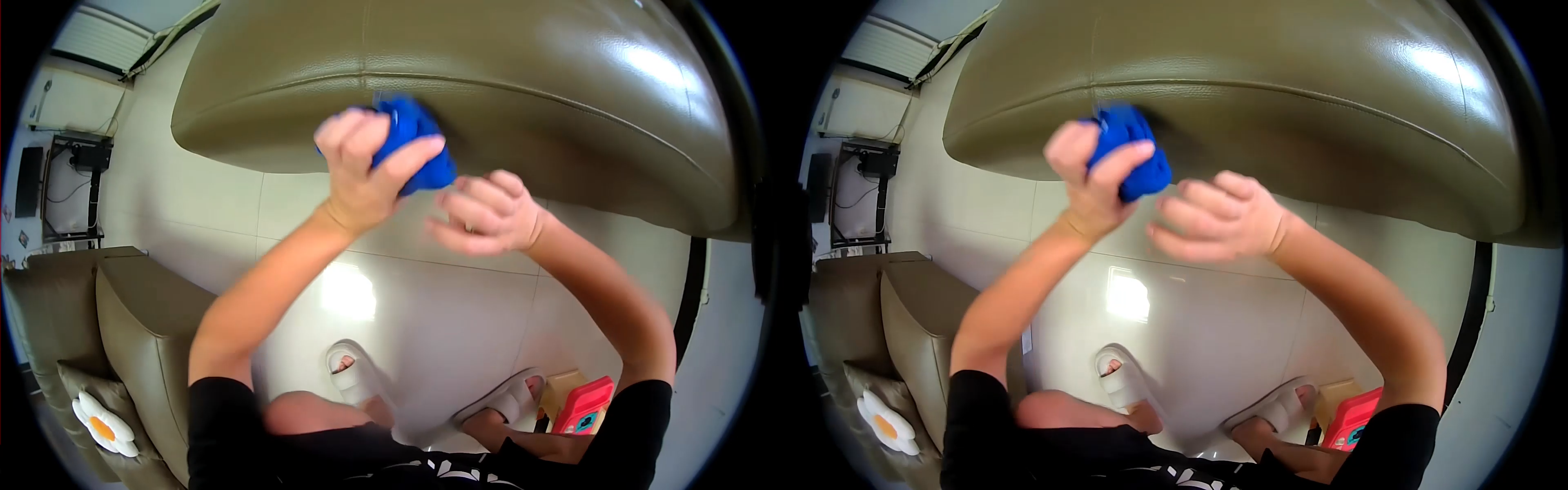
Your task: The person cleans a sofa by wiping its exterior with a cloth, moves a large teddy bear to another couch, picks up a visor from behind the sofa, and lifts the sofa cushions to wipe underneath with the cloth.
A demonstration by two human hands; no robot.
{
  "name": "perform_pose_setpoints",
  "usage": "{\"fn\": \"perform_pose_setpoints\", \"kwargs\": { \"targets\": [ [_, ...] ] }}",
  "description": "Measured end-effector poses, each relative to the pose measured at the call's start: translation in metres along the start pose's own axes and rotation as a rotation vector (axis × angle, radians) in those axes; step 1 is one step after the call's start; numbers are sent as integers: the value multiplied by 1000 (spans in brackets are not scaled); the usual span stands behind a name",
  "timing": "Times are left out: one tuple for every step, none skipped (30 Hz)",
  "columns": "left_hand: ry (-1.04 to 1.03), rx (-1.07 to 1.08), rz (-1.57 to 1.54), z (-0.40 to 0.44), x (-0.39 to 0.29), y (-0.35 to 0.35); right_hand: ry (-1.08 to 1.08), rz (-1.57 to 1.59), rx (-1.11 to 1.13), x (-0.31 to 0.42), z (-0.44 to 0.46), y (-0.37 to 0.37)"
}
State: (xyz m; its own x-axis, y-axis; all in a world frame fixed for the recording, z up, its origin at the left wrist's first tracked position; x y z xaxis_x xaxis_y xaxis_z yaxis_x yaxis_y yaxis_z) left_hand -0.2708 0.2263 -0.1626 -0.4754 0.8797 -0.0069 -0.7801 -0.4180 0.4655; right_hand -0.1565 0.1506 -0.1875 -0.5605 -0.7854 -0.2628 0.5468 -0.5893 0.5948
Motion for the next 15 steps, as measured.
{"fn": "perform_pose_setpoints", "kwargs": {
  "targets": [
    [-13, -42, 18, 30, 0, 0, -44, -40, 27, -10, -5, 2],
    [-29, -84, 38, 53, -1, -4, -86, -82, 53, -16, -9, 5],
    [-52, 21, 55, 64, -2, -25, -131, -94, 78, -17, -13, 4],
    [-73, 130, 76, 71, -6, -44, -98, -63, 116, -8, -18, 6],
    [-145, 34, 167, 64, -18, -49, -62, -35, 148, -1, -26, 9],
    [-108, 36, 148, 59, -21, -52, -25, -14, 178, 5, -34, 12],
    [-81, 50, 170, 53, -27, -52, 6, -8, 217, 14, -44, 15],
    [-56, 60, 189, 48, -33, -53, -42, -2, 248, 13, -52, 18],
    [-68, 30, 208, 35, -43, -54, -85, 6, 279, 11, -58, 20],
    [-98, 82, 210, 18, -51, -61, -127, 26, 313, 12, -64, 20],
    [-172, 197, 173, -3, -63, -71, -170, 11, 314, 12, -72, 18],
    [-212, 330, 117, -41, -69, -89, -221, 6, 315, 8, -75, 16],
    [-195, 516, 112, -81, -68, -109, -274, 13, 317, 8, -77, 15],
    [-93, 631, 59, -124, -51, -115, -318, 16, 314, 4, -79, 10],
    [-4, 633, 106, -139, -39, -106, -394, 73, 316, 2, -85, 5]
  ]
}}
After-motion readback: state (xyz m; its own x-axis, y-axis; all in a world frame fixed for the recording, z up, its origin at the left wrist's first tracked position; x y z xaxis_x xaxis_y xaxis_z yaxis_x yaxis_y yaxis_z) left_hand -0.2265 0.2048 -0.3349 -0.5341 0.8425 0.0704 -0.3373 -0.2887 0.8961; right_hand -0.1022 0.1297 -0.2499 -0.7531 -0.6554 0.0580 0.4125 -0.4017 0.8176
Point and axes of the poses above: each hand's wrist, its own z-axis towards the middle knuckle, its own y-axis out of the back of the hand, x = y × z, the point moved 10 cm from there along z, towards the middle knuckle, and after that the axes turned 2 degrees about x, right-handed, at the moved point
